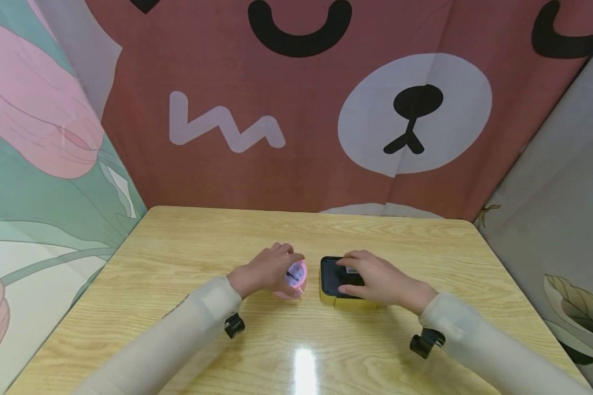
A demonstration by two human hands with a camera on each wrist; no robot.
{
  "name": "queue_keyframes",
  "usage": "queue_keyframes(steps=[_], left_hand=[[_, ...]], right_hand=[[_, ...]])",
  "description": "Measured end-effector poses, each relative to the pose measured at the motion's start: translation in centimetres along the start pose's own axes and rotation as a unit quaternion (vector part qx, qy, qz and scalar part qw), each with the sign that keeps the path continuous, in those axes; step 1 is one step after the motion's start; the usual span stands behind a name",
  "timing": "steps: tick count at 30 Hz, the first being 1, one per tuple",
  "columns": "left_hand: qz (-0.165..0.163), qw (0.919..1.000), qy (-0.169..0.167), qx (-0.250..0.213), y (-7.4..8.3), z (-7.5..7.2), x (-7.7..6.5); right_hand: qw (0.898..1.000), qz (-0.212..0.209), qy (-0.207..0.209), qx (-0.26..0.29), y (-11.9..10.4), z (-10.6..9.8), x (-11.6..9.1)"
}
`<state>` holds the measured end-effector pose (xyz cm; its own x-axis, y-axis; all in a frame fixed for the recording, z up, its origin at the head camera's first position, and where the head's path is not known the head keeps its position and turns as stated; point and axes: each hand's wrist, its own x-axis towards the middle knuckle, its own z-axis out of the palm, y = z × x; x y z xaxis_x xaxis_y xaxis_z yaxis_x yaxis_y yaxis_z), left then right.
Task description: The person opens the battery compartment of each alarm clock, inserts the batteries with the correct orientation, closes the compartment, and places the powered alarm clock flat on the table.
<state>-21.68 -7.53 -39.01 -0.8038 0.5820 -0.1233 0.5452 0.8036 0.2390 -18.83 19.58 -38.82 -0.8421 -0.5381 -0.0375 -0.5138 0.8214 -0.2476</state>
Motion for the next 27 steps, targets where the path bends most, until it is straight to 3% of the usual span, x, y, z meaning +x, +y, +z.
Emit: queue_keyframes(steps=[8,21,27], left_hand=[[-0.002,0.9999,0.005,0.012,-0.1,0.2,0.1],[0.003,0.9975,-0.014,0.068,0.2,0.4,0.4],[0.011,0.9979,-0.01,0.062,-0.1,0.5,0.3]], right_hand=[[1.0,-0.011,0.001,-0.005,-0.6,0.0,0.4],[1.0,-0.01,-0.008,-0.002,-1.2,-0.1,1.0],[1.0,-0.01,-0.011,0.001,-1.3,0.0,1.0]])
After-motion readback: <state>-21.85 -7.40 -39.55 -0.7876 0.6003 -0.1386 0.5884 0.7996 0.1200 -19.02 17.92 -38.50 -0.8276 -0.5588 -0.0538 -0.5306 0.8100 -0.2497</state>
